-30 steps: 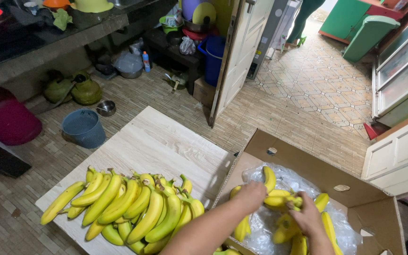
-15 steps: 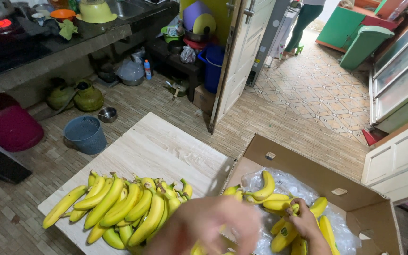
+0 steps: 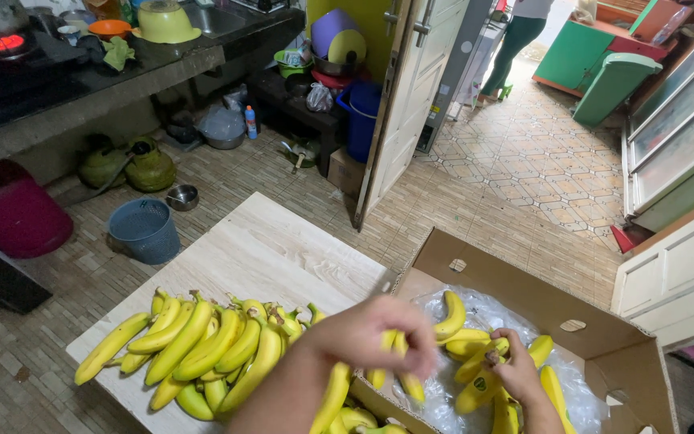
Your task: Separating bananas from bunches and arranging them on a table and into a cardboard box lined with plastic.
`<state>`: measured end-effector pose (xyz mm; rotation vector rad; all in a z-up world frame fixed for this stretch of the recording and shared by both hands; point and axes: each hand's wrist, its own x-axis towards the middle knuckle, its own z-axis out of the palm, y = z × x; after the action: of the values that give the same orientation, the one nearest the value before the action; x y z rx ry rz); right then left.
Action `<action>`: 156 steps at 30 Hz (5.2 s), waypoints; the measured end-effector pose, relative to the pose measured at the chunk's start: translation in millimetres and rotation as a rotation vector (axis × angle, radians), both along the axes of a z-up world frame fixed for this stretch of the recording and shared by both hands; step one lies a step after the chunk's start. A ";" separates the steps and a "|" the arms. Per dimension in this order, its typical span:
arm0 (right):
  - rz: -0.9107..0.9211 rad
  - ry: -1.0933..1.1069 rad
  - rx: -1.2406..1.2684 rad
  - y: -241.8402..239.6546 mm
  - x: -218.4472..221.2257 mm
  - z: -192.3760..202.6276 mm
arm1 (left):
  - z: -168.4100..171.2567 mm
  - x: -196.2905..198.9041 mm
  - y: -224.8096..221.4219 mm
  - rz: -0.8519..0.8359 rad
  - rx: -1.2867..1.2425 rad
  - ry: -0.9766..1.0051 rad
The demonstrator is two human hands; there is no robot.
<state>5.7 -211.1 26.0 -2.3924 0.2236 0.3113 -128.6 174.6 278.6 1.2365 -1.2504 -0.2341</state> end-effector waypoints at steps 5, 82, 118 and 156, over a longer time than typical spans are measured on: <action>0.052 -0.224 0.622 3.4 -3.3 -2.6 | -142.0 80.9 -87.8 0.842 0.509 0.297; -0.524 -0.457 -0.657 -98.5 -15.0 -32.4 | -289.8 121.1 -114.7 1.231 0.578 0.147; -0.315 -0.397 0.479 -20.1 -31.7 34.7 | -207.3 76.5 -115.7 0.448 0.846 0.190; 0.214 -0.541 0.260 67.4 -51.1 43.2 | -252.0 112.2 -122.8 0.865 0.233 0.554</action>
<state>-45.4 -143.6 69.2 -2.1490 -0.3045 -0.2055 -16.4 51.8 26.6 1.6562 -0.1602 -0.0704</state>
